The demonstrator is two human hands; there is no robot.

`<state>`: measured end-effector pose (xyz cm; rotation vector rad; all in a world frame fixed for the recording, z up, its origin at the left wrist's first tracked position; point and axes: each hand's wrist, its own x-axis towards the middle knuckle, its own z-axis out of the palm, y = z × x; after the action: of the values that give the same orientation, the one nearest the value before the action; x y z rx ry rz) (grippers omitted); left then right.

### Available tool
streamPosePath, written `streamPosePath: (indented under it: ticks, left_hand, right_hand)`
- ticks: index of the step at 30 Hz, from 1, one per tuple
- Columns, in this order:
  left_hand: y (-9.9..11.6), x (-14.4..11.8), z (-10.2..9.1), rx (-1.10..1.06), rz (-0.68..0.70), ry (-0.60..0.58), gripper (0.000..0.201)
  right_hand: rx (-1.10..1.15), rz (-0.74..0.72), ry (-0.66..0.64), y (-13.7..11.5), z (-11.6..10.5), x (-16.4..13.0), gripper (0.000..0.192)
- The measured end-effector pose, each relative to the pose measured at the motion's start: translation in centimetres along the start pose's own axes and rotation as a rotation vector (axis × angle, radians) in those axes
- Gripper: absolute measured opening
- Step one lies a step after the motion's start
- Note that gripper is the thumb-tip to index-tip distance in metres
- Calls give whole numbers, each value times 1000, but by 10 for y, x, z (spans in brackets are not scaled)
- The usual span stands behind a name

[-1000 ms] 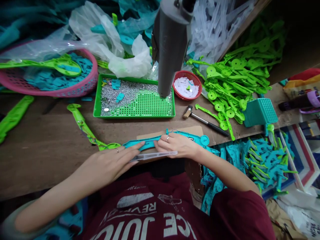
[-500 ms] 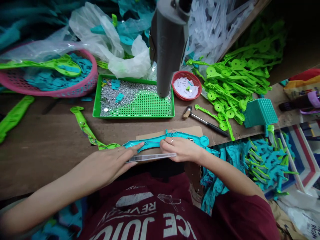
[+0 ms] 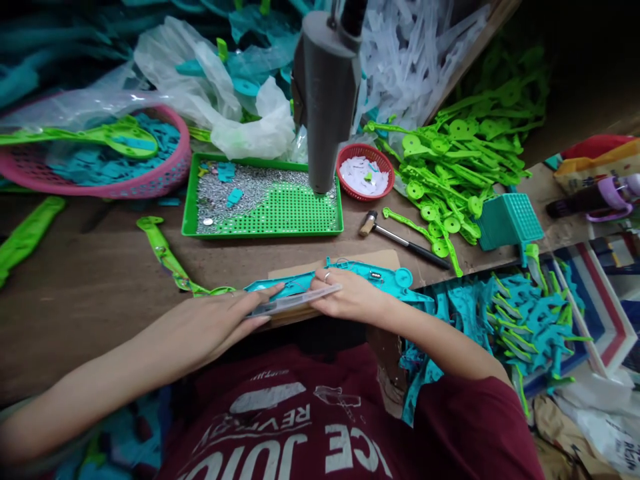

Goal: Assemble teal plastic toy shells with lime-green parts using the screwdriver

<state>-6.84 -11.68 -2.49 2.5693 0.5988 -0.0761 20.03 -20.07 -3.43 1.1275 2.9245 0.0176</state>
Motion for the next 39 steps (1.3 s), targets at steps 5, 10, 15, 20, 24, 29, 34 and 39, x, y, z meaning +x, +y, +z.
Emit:
streamPosePath:
  ticks: [5,10,15,20,24,29,34,39]
  left_hand:
    - [1,-1,5,2,-5,12,64]
    - [4,1,2,-93,-29,14,52]
    - [2,-20,-30,-474,-171,423,34]
    - [-17,-65,-38,-1106,-684,912,23]
    - [-27,-79,-25,-1467,-753,791,35]
    - [-19,-63,-18,-1585,-617,610,41]
    - [-11,-59,-21,-1744,-542,567,52]
    - [-42,-72,-25,-1573,-725,511,51]
  right_hand:
    - [54,115,-91,-3,-5,-7,26]
    - [-9,117,-60,0,-7,-10,21]
    - [39,178,11,-9,-7,-11,23]
    - [67,147,74,-5,-7,-24,29]
    - [130,147,225,-4,-18,-13,29]
    - [370,260,446,-40,-39,71,55]
    - [-3,122,620,-69,-35,137,27]
    - [31,132,517,-71,-17,126,45]
